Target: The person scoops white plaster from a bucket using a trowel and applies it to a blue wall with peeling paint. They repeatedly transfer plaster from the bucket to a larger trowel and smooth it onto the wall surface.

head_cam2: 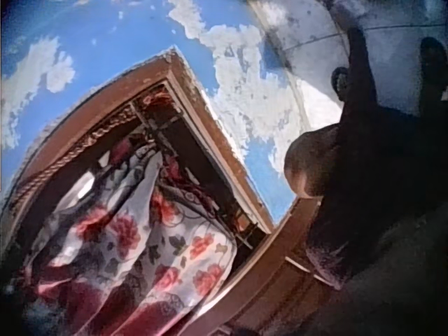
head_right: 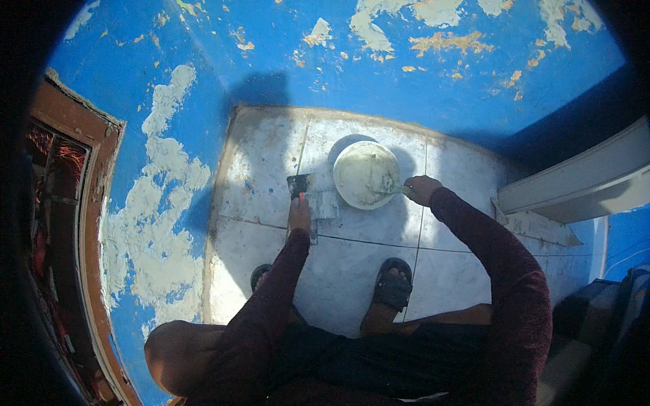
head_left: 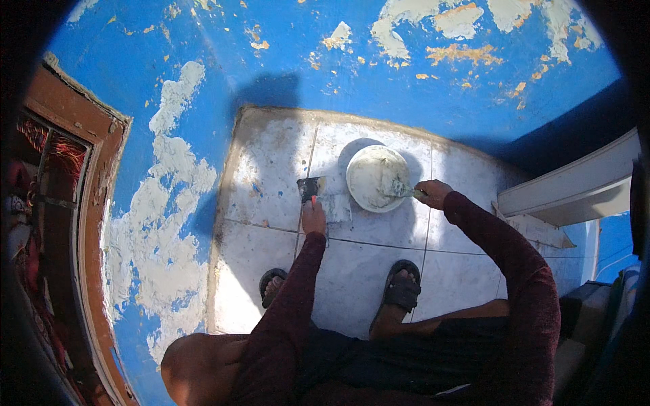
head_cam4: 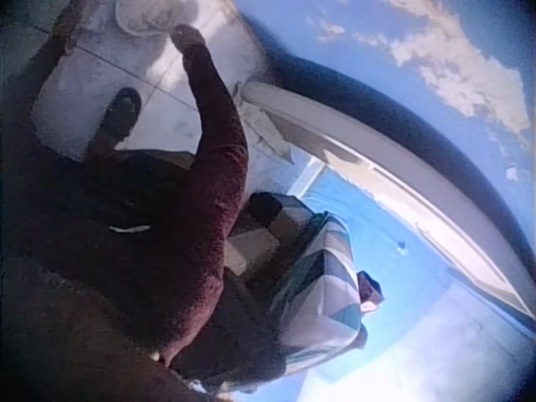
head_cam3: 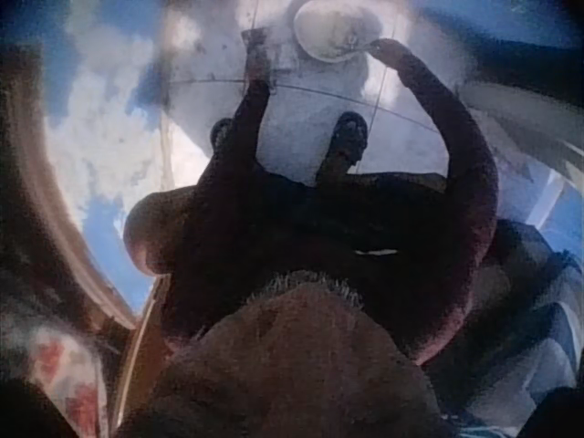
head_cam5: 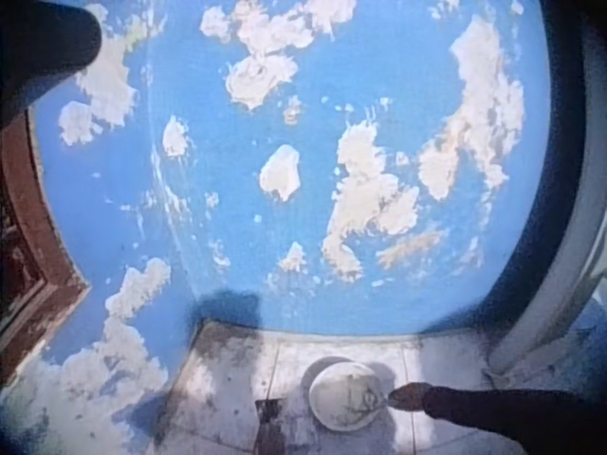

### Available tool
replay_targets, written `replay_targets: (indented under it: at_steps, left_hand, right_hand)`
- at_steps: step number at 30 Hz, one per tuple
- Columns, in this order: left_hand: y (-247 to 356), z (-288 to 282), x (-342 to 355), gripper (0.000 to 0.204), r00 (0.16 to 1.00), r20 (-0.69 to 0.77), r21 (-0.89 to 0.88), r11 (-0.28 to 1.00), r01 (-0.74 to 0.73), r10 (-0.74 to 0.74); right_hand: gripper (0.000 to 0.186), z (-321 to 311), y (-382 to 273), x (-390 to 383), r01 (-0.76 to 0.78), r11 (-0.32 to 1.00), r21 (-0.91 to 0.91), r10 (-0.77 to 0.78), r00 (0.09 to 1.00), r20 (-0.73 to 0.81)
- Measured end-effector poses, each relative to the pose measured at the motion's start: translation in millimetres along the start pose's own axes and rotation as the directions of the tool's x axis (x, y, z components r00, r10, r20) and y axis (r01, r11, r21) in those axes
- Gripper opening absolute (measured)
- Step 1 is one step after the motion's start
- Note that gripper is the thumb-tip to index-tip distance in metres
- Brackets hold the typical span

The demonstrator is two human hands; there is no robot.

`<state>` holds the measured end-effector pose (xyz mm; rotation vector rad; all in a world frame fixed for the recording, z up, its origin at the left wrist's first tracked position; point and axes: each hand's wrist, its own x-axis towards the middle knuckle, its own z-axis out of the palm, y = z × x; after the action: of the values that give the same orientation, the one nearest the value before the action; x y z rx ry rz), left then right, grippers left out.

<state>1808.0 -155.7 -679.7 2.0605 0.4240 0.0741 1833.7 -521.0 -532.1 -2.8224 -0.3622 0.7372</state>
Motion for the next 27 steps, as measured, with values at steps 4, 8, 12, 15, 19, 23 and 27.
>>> replay_targets:
  at_steps: [4, 8, 12, 15, 19, 23, 27]
  left_hand:
    - [22, -9, -5, 0.037, 0.982, -0.165, 0.073, 0.991, 0.111, -0.098]
    - [29, -32, -4, 0.036, 0.968, -0.156, 0.028, 0.979, 0.202, -0.196]
    - [34, -33, -6, 0.041, 0.95, -0.307, 0.488, 0.866, 0.11, 0.052]
    - [58, -26, -15, 0.049, 0.863, -0.295, 0.519, 0.827, -0.217, 0.411]
    - [88, 0, -10, 0.055, 0.974, 0.224, 0.04, 0.999, 0.007, -0.016]
    - [68, 33, 16, 0.055, 0.875, 0.449, -0.079, 0.967, 0.241, -0.182]
    - [92, 49, 8, 0.054, 0.876, 0.468, -0.036, 0.988, 0.149, -0.115]
  right_hand:
    - [0.033, -8, -18, -4, -0.077, 0.995, 0.07, 0.078, 0.997, -0.018]
    - [0.032, -14, -20, -7, -0.083, 0.993, 0.087, 0.083, 0.997, 0.009]
    - [0.033, -10, -17, -5, -0.061, 0.992, 0.113, 0.058, 0.998, 0.034]
    - [0.035, -4, -9, -11, -0.022, 0.991, 0.135, 0.022, 1.0, 0.0]
    - [0.037, 0, -23, -7, -0.09, 0.995, 0.039, 0.087, 0.994, 0.07]
    - [0.036, 16, -20, 3, -0.065, 0.998, -0.012, 0.066, 0.996, 0.06]
    - [0.034, 25, 3, -8, -0.125, 0.992, 0.034, 0.122, 0.99, 0.067]
